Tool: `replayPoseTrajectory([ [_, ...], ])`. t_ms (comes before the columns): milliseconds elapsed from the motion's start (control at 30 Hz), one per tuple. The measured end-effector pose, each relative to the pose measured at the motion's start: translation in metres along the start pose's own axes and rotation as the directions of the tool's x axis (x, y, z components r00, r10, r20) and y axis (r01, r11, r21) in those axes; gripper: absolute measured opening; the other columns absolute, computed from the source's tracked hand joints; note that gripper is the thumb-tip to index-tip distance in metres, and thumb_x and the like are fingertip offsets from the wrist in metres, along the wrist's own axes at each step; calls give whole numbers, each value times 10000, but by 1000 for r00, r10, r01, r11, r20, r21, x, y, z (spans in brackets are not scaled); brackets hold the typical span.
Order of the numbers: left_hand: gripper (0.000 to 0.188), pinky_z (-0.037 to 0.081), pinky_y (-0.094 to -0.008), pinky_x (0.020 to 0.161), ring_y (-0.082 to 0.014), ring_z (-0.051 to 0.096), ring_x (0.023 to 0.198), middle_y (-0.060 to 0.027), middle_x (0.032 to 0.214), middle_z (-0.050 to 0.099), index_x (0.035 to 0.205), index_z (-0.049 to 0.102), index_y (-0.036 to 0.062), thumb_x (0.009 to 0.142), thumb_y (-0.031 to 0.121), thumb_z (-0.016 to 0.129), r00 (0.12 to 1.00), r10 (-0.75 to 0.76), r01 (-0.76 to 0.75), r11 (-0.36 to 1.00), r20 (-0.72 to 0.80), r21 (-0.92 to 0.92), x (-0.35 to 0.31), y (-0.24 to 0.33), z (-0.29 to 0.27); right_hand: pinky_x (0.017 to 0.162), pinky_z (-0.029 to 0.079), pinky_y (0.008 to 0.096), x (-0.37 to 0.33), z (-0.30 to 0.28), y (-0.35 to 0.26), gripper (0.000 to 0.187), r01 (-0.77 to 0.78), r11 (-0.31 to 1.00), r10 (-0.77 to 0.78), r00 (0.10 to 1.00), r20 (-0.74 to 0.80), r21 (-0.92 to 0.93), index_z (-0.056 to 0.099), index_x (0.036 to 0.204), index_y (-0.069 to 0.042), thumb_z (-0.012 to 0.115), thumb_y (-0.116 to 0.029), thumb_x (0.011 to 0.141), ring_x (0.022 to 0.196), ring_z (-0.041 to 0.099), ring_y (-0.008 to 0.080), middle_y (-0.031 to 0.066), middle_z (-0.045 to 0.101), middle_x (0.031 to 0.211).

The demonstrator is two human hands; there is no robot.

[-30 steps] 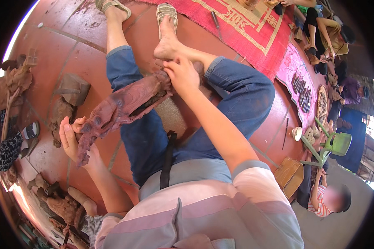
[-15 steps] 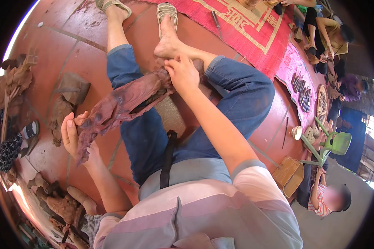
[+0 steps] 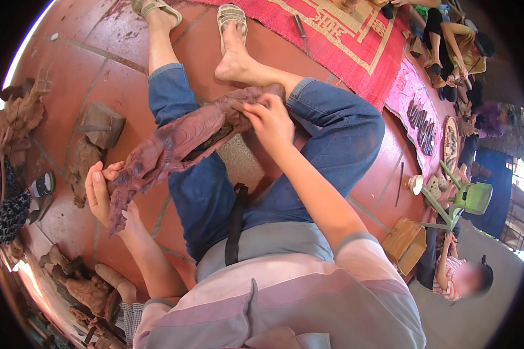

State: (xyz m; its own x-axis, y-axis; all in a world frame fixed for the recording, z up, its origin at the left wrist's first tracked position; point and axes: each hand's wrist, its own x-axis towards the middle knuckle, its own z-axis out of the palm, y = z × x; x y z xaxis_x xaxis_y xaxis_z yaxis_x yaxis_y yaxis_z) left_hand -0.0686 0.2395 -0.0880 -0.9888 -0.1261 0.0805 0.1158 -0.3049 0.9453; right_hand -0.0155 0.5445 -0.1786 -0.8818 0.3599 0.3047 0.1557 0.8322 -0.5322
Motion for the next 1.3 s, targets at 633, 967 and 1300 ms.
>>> replayPoseTrajectory([
  [633,275,506,-391,841,-254,630,864,-123,799,612,1105,544,-85,964,145,493,1000,-8,8,999,0,43,-2,-1,-3,703,505,370,27,20,-22,94,31,994,-22,996,83,-106,693,881,-160,668,-227,820,877,579,252,43,531,943],
  [967,279,507,-378,833,-253,629,865,-126,788,613,1118,544,-85,970,144,482,999,-41,40,999,-35,-28,1,-1,-5,712,503,364,-59,-37,4,114,-32,987,80,947,312,-157,717,905,-158,690,-194,800,851,588,252,41,558,933],
  [1300,240,486,-314,779,-189,594,818,-126,797,606,1091,553,-71,960,122,497,992,-74,70,997,-100,-43,-2,0,7,741,499,369,31,-9,-19,90,-16,994,40,976,216,-111,701,859,-137,677,-190,790,882,594,246,46,567,962],
])
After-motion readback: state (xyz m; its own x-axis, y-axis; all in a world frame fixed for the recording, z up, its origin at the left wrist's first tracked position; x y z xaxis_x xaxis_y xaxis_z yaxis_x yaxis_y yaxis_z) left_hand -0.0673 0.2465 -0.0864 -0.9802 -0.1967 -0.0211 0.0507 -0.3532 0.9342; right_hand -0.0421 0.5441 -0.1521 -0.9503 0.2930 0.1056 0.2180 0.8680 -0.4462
